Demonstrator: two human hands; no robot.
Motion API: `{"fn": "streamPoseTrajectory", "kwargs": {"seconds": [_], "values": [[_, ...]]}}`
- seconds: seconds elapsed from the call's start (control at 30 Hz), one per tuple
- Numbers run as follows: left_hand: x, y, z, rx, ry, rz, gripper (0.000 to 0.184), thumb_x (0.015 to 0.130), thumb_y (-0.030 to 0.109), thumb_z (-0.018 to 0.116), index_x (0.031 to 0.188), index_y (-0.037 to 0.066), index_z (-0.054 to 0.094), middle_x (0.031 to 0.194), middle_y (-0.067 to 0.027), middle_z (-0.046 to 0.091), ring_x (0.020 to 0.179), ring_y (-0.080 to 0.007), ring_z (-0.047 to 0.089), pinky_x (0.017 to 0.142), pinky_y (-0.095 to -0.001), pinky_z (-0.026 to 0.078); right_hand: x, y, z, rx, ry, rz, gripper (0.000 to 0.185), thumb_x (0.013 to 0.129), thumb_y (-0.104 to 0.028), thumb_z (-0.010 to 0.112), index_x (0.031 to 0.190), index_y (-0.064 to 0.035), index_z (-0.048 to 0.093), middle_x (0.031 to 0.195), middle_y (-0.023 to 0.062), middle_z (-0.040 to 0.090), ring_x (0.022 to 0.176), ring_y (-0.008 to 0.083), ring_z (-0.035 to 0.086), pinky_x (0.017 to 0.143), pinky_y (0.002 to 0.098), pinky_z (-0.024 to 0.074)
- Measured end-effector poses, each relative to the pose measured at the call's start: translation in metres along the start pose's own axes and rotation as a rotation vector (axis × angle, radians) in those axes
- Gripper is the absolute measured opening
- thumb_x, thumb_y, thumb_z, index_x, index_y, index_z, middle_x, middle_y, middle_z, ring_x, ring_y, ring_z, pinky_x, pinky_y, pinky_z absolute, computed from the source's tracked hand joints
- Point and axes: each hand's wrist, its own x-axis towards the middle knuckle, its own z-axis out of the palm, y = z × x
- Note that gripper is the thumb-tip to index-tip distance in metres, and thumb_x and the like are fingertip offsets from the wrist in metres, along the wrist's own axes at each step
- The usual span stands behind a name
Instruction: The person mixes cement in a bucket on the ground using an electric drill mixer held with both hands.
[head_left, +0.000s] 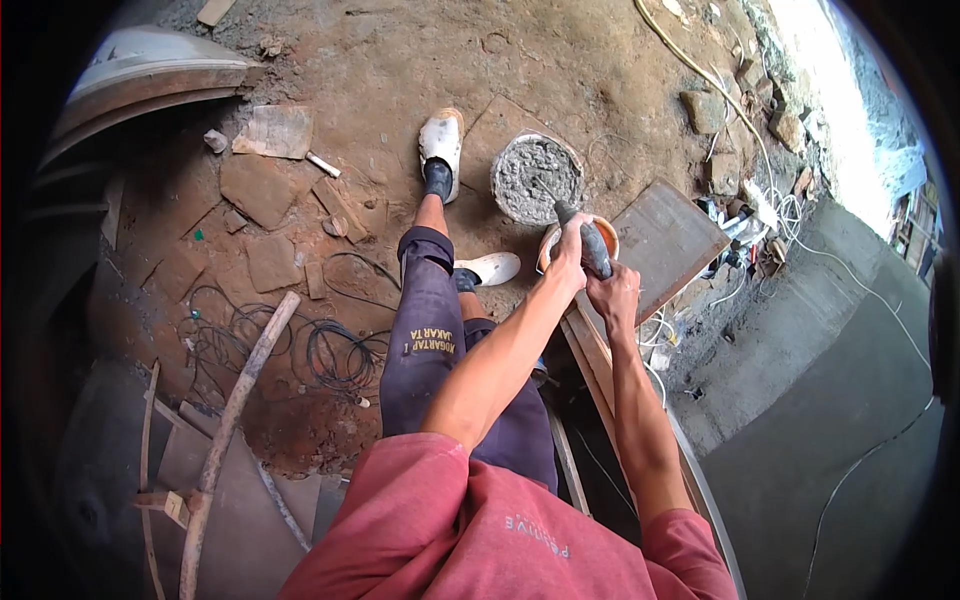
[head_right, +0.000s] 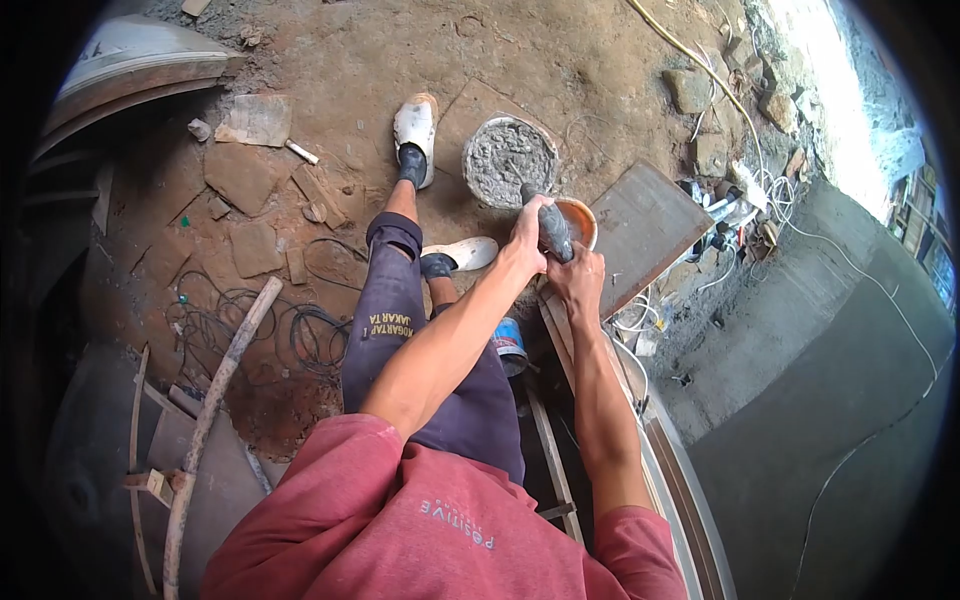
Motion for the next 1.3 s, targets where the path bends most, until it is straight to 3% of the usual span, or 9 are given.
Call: {"fn": "streamPoseTrajectory", "kwargs": {"seconds": [1.1, 1.23, 1.3], "values": [[0.002, 0.0, 0.005, -0.003, 0.028, 0.03, 0.045, 0.072, 0.046, 0.067, 0.098, 0.012, 0.055, 0.093, -0.0107, 0.059, 0.086, -0.0313, 0.058, 0.078, -0.0542, 0.048, 0.007, -0.003, -0.005, -0.062, -0.045, 0.022, 0.025, 0.074, -0.022, 0.068, 0.083, 0.0013, 0.071, 0.076, 0.0284, 0.064, 0.075, 0.0443, 0.066, 0.074, 0.0477, 0.0535], [-0.001, 0.0, 0.009, -0.012, 0.017, -0.054, 0.045, 0.072, 0.046, 0.067, 0.098, 0.012, 0.055, 0.094, -0.0111, 0.059, 0.087, -0.0314, 0.058, 0.078, -0.0543, 0.048, 0.007, -0.001, -0.007, -0.073, -0.047, 0.024, 0.026, 0.074, -0.022, 0.068, 0.083, 0.0014, 0.071, 0.076, 0.0283, 0.064, 0.075, 0.0446, 0.066, 0.074, 0.0479, 0.0535], [-0.005, -0.001, 0.012, 0.006, 0.102, 0.06, 0.046, 0.072, 0.048, 0.067, 0.099, 0.012, 0.056, 0.096, -0.0117, 0.06, 0.089, -0.0321, 0.058, 0.079, -0.0548, 0.048, 0.008, 0.0, -0.005, -0.039, -0.039, 0.015, 0.027, 0.073, -0.023, 0.068, 0.084, 0.0016, 0.071, 0.076, 0.0283, 0.064, 0.075, 0.045, 0.065, 0.074, 0.048, 0.0533]]}}
